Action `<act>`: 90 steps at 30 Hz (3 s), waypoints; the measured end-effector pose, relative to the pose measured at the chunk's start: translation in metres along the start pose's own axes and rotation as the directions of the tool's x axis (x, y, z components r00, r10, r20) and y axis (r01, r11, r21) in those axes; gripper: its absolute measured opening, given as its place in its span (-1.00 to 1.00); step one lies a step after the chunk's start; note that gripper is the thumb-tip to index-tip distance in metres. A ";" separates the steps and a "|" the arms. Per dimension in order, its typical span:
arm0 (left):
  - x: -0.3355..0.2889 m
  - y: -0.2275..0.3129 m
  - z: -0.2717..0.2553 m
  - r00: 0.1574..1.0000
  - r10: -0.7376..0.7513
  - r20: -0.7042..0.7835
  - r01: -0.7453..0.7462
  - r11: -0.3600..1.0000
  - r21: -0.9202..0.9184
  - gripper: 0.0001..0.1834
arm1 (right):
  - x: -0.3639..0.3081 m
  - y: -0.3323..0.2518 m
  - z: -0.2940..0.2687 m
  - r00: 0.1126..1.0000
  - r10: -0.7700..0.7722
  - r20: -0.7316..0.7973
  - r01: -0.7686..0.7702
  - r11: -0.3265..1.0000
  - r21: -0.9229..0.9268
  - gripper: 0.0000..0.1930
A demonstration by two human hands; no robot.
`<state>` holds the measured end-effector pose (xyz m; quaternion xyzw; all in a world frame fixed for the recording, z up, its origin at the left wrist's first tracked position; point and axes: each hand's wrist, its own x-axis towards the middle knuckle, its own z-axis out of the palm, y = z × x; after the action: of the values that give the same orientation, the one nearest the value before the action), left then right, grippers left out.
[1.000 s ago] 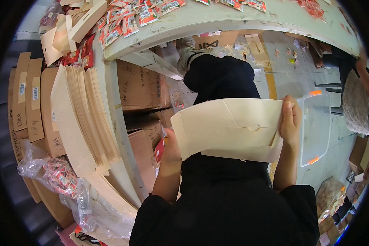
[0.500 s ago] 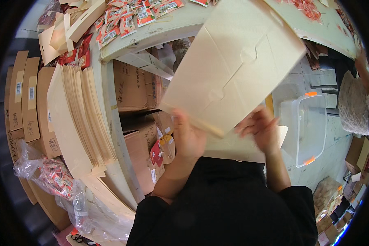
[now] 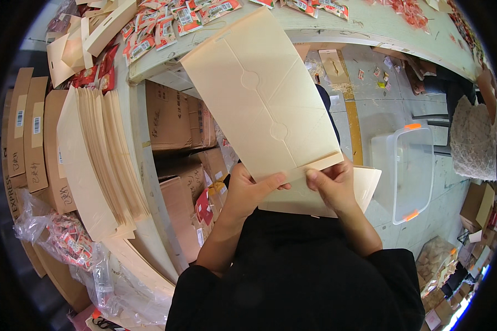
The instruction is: The person assembles cardboard gift boxes by folding the pre-cut flaps and sides together by hand, handling the boxes one at a time from a stack.
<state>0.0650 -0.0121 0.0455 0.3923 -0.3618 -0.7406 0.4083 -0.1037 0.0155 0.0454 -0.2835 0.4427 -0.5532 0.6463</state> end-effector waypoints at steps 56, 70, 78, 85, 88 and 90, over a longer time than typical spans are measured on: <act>0.011 0.023 0.002 0.949 0.227 0.220 -0.306 0.835 0.457 -0.70 | 0.033 -0.025 0.006 0.879 -0.367 0.305 0.453 0.441 -0.775 0.04; 0.023 -0.024 -0.009 0.936 0.326 -0.135 -0.282 0.921 0.268 -0.69 | 0.020 -0.050 0.012 0.641 -0.718 0.272 0.552 0.184 -0.813 -0.57; 0.023 -0.048 0.030 0.763 0.493 -0.418 -0.341 0.857 0.386 -0.60 | 0.018 -0.021 0.052 0.840 -0.435 0.323 0.463 0.265 -0.846 -0.52; 0.011 -0.020 0.004 0.898 0.437 0.051 -0.392 0.742 0.543 -0.72 | 0.029 -0.003 0.021 0.860 -0.452 0.239 0.379 0.248 -0.892 -0.71; 0.007 -0.013 0.000 0.856 0.488 0.167 -0.489 0.664 0.566 -0.73 | 0.023 -0.009 0.019 0.878 -0.405 0.256 0.432 0.437 -0.789 -0.78; 0.005 -0.014 -0.003 0.847 0.506 0.162 -0.505 0.675 0.538 -0.73 | 0.019 -0.018 0.017 0.910 -0.313 0.273 0.407 0.546 -0.732 -0.80</act>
<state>0.0612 -0.0117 0.0305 0.3795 -0.6569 -0.4584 0.4629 -0.0976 -0.0090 0.0635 -0.6480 0.5326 -0.4119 0.3561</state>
